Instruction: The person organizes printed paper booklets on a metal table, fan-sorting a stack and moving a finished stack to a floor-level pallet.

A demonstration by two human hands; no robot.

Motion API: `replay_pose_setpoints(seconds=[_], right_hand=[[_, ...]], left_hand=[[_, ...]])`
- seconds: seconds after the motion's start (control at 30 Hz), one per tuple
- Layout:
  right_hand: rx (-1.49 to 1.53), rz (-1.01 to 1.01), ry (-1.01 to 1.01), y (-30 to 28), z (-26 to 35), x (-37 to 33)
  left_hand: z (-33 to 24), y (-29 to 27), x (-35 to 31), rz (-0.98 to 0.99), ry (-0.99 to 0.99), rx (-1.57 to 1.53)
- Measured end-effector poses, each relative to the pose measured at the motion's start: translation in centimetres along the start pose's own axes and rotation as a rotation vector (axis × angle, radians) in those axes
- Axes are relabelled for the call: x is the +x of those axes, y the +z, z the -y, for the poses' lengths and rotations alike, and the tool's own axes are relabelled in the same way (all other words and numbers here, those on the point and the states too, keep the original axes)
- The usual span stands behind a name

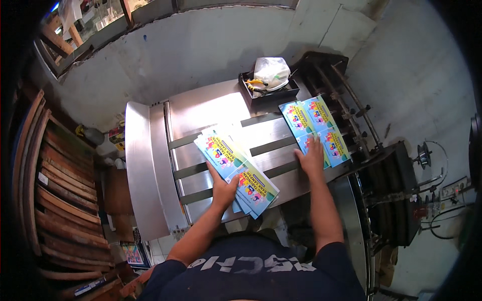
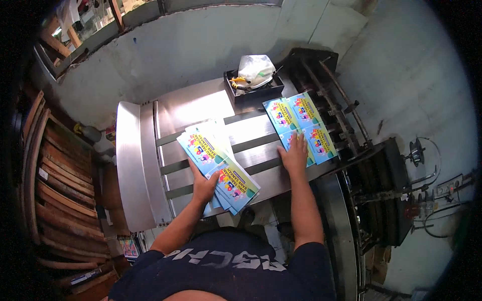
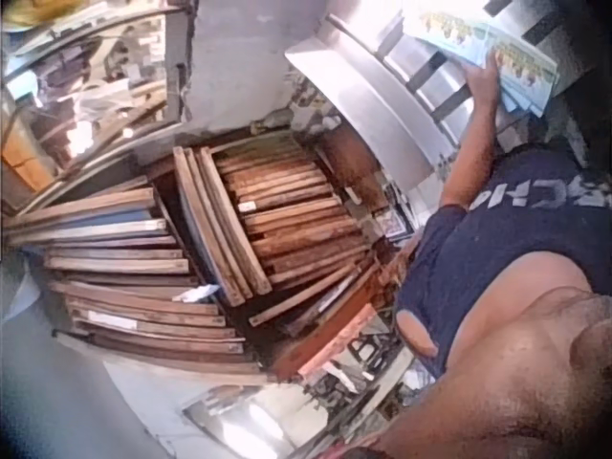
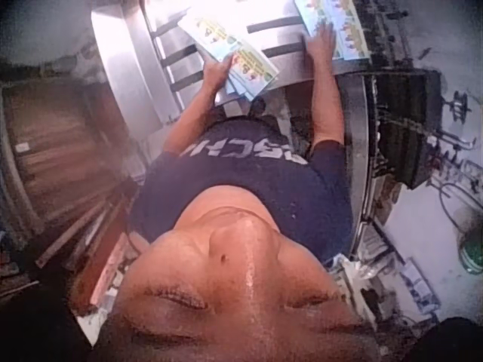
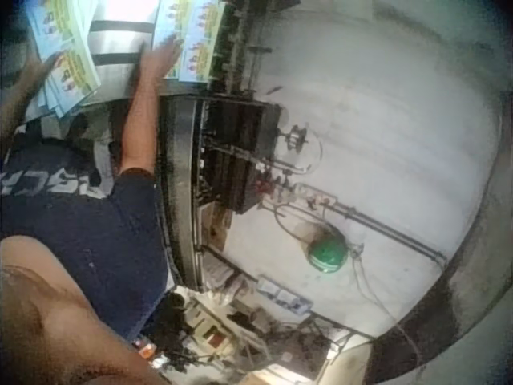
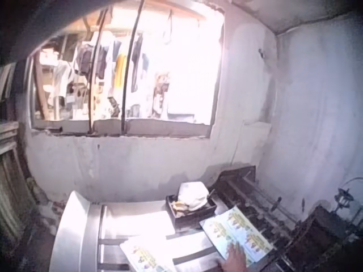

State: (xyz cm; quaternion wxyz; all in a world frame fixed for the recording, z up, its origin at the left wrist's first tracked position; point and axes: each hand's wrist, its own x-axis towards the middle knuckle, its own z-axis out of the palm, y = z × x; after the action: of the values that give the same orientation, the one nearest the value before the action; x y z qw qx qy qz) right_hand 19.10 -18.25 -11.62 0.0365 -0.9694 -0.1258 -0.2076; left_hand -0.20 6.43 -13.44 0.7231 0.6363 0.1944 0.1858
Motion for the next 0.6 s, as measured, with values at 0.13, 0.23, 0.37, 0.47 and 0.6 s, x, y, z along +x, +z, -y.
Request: replay_pose_setpoints(seconds=[0.13, 0.23, 0.37, 0.47, 0.6], right_hand=[[0.197, -0.006, -0.136, 1.1, -2.8, 0.3], [0.367, 0.27, -0.264, -2.5, 3.3, -1.7], [0.698, 0.705, -0.56, -9.7, 12.8, -7.6], [0.82, 0.708, -0.251, -6.1, 9.3, -4.3], [0.113, 0.062, 0.242, 2.0, -5.7, 3.1]], left_hand=[[-0.8, 0.8, -0.1, -0.016, 0.022, -0.038], [1.9, -1.0, 0.3, -0.028, 0.097, 0.16], [1.4, -0.7, 0.6, 0.058, -0.041, 0.039], [1.0, -0.8, 0.1, -0.021, -0.009, 0.077], [0.1, 0.4, 0.3, -0.015, 0.049, 0.039]])
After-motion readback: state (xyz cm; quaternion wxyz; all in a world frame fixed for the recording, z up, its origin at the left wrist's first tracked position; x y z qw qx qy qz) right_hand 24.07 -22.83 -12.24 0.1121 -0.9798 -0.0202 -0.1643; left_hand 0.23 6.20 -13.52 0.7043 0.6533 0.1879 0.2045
